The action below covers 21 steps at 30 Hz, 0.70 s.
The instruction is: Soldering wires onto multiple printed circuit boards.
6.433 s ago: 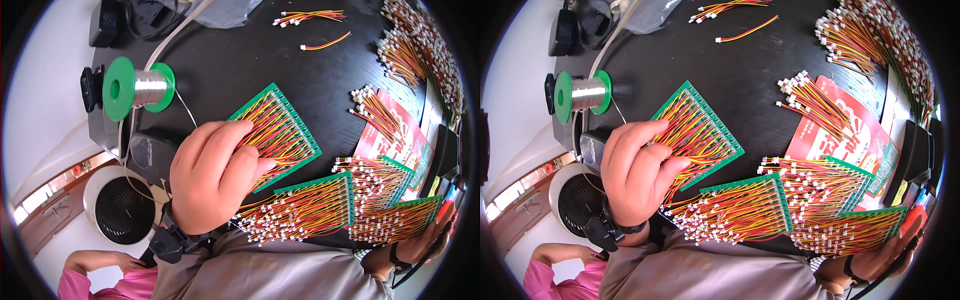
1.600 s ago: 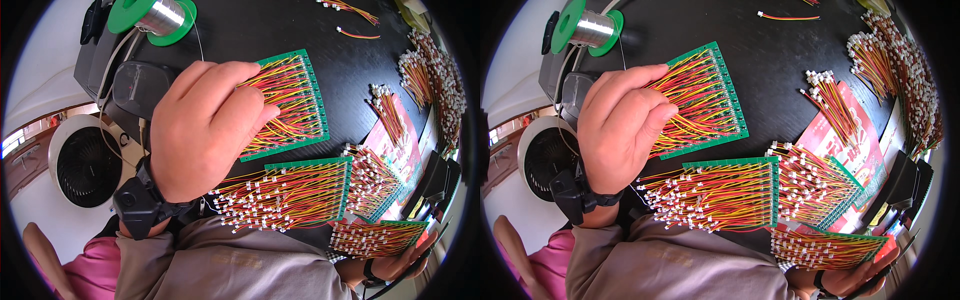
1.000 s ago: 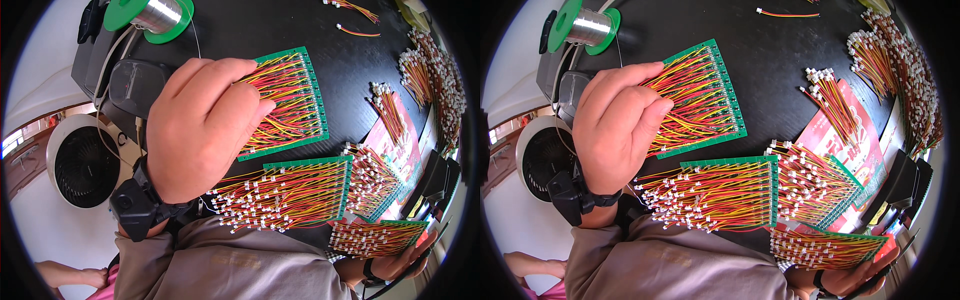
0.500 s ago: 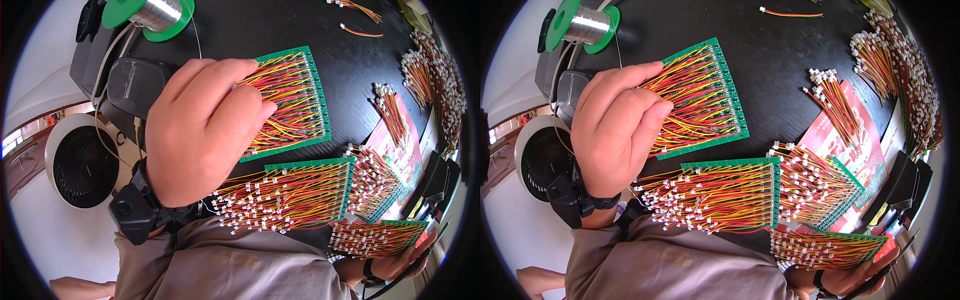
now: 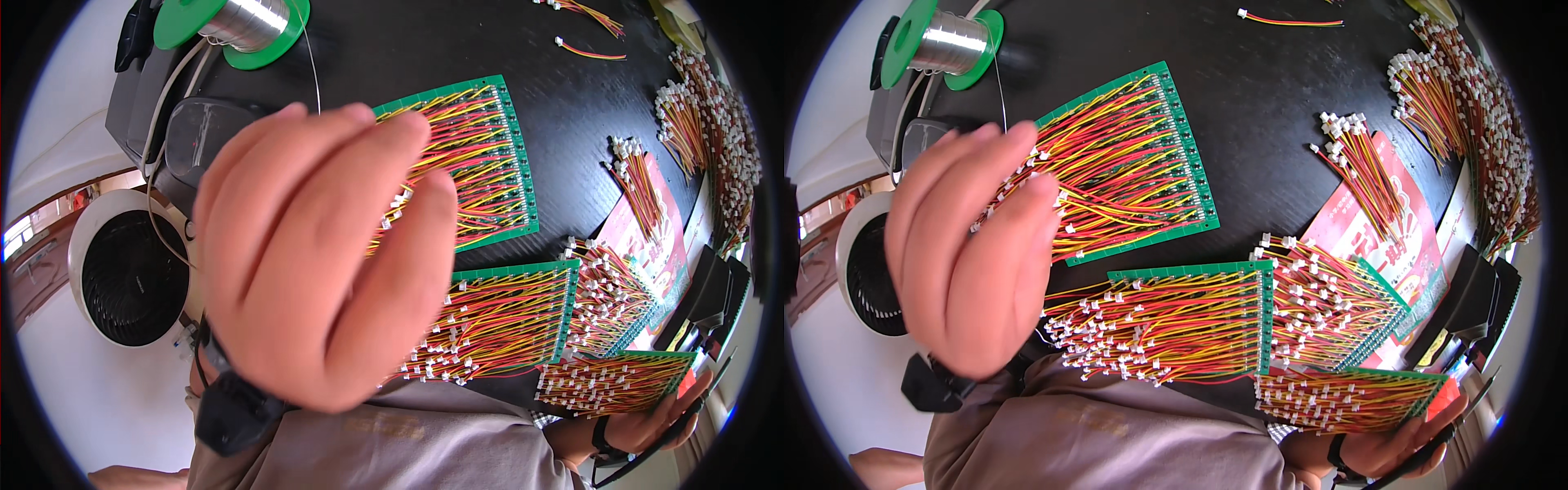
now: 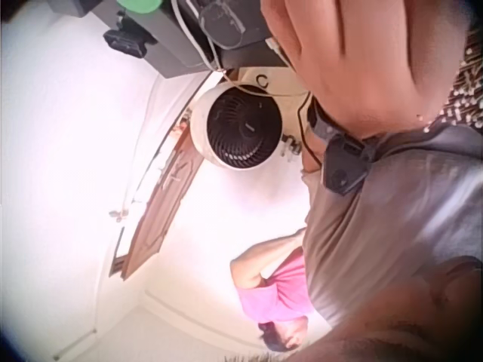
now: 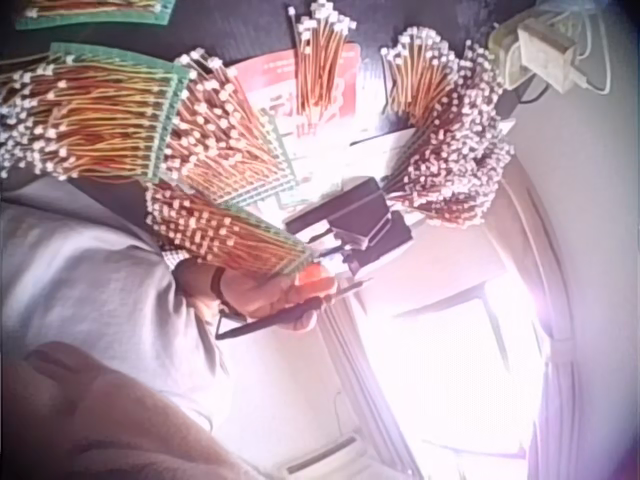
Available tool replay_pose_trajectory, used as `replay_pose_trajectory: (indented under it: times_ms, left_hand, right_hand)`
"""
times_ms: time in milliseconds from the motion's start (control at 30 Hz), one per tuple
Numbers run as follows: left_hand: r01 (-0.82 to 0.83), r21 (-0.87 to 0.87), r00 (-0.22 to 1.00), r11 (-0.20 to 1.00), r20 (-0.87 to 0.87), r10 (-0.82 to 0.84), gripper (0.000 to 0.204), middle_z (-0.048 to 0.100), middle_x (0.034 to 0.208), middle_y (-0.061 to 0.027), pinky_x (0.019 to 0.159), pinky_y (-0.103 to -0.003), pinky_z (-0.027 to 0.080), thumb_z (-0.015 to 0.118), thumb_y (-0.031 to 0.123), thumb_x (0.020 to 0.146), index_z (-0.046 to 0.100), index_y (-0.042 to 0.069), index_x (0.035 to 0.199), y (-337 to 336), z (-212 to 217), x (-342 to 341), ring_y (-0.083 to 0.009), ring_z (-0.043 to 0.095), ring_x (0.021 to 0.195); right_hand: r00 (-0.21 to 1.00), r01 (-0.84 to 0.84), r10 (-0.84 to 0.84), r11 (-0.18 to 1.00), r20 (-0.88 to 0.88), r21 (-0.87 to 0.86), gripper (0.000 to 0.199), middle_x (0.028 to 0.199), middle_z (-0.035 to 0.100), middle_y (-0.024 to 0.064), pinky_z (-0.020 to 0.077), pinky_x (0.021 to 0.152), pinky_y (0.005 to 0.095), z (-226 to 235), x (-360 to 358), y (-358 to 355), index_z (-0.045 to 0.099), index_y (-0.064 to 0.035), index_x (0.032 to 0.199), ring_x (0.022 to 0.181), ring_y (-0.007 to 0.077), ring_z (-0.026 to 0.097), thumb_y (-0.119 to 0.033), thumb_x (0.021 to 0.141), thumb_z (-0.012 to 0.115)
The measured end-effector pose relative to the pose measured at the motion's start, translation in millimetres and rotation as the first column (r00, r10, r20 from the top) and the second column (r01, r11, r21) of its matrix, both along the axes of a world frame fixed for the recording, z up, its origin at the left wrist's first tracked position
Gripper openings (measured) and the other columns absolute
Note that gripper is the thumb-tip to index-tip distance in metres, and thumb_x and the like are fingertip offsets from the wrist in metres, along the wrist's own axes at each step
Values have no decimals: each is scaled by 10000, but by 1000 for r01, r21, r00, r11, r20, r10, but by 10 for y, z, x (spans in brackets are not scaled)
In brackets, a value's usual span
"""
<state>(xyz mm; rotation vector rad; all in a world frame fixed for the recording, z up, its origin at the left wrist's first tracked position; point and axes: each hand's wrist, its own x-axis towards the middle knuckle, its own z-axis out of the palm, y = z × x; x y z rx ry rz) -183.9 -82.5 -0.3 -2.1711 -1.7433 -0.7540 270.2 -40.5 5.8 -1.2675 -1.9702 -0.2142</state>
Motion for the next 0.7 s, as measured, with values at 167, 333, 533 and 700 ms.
replay_pose_trajectory:
  times_ms: [167,333,533,700]
  left_hand:
    - [122,-64,985,991,128,-113,230,738,1040,-169,875,-551,528,805,77,720,740,36,936,-127,-55,148,-336,645,998]
    - [27,-320,955,947,289,70,251,731,1088,-146,934,-554,504,832,47,684,731,14,911,-138,-101,74,-351,628,1075]
    - [135,-125,973,983,203,-108,194,748,1034,-160,876,-500,547,811,64,687,735,7,856,-119,-236,-28,-339,682,997]
    - [139,-80,968,987,222,-118,196,755,993,-160,834,-476,559,802,60,681,740,10,861,-107,-312,-50,-329,696,953]
  right_hand:
    - [997,17,-20,999,80,42,411,1393,469,442,569,947,609,-34,-194,6,343,36,1368,1210,554,581,-6,1009,539]
    - [861,-42,-9,995,508,89,393,1387,468,451,557,962,603,75,-167,52,327,69,1362,1227,555,570,-8,1030,522]
    - [958,-41,28,998,286,38,408,1365,475,467,560,966,569,14,-235,66,309,122,1341,1226,545,577,-27,1036,534]
    - [919,-17,-9,998,393,62,403,1365,475,467,567,957,560,49,-283,54,308,128,1338,1223,541,581,-28,1039,529]
